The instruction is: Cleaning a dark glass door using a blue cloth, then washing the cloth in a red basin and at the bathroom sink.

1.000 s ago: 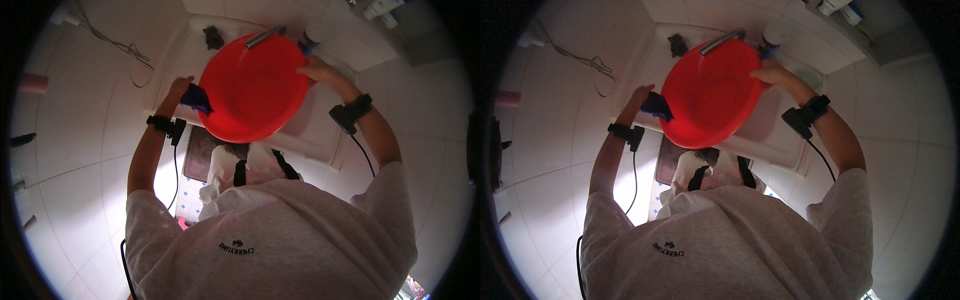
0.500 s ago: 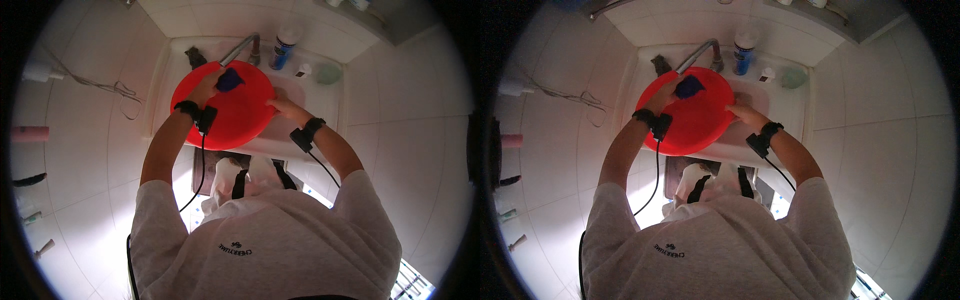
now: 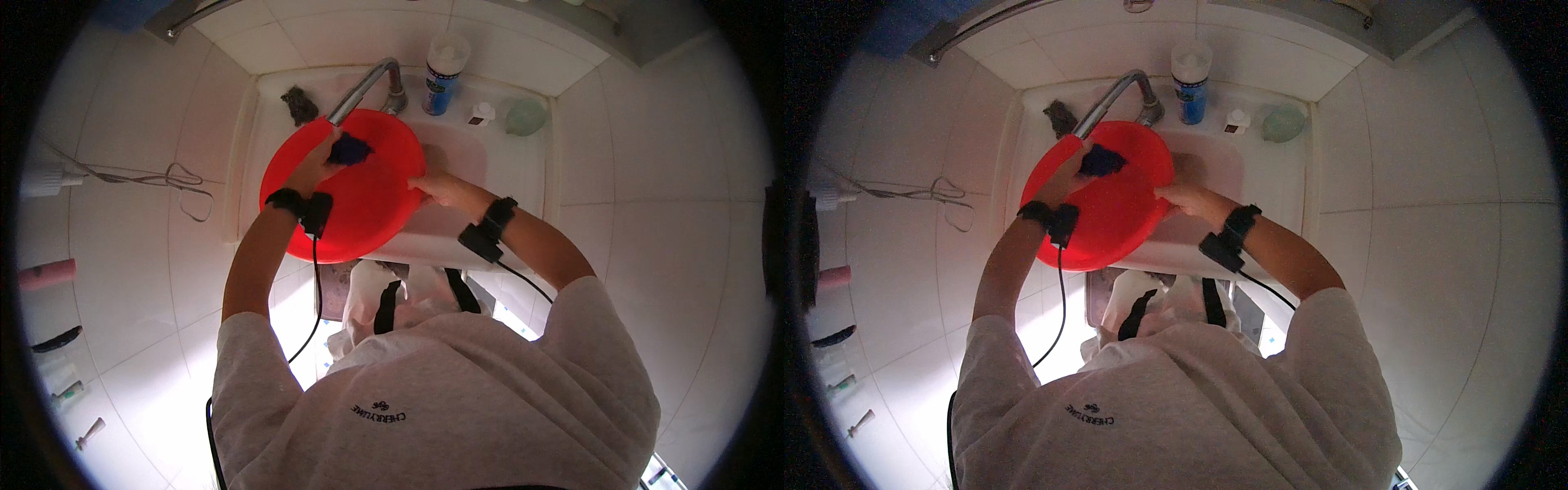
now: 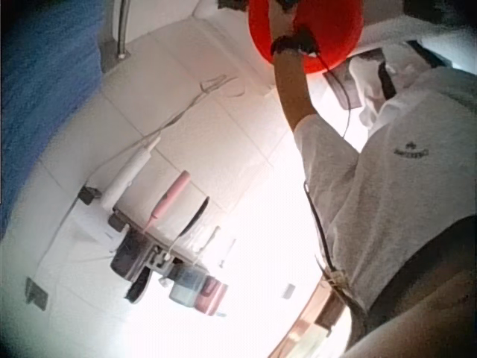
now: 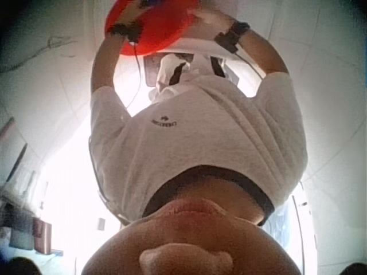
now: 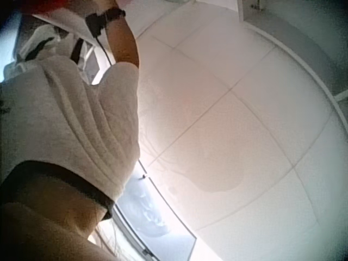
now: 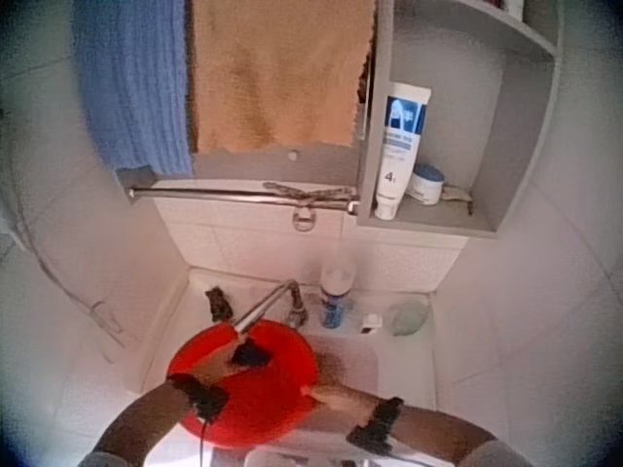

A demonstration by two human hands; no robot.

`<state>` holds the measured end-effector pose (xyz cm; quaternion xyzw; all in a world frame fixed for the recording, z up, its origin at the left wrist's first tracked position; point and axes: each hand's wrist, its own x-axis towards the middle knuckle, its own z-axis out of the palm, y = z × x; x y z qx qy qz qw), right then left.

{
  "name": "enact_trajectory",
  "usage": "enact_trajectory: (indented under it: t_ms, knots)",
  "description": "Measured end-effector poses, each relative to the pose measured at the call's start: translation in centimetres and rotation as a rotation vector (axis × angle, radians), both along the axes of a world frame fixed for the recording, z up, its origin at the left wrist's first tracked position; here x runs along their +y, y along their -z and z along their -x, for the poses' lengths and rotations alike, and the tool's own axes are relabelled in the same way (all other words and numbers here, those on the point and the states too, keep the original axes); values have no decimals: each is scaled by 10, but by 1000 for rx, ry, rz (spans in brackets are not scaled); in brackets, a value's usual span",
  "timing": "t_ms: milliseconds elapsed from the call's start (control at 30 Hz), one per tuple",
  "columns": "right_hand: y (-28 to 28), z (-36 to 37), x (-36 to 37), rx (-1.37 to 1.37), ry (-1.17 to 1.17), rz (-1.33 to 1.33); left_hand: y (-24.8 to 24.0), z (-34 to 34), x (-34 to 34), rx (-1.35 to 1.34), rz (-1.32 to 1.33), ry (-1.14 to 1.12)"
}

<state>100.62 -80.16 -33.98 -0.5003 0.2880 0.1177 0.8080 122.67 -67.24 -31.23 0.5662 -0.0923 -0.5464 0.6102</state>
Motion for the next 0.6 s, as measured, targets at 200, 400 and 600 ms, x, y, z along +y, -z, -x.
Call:
enact_trajectory:
  t_ms: [200,400,600]
  knots:
    - [-35,24,-12,84,28,27,-5,-4,-13,51,-34,102]
    - [-63,33,-17,113,-25,-35,43,-33,-21,12,57,110]
    - [-42,38,-17,167,27,-143,31,-18,-28,177,-92,-27]
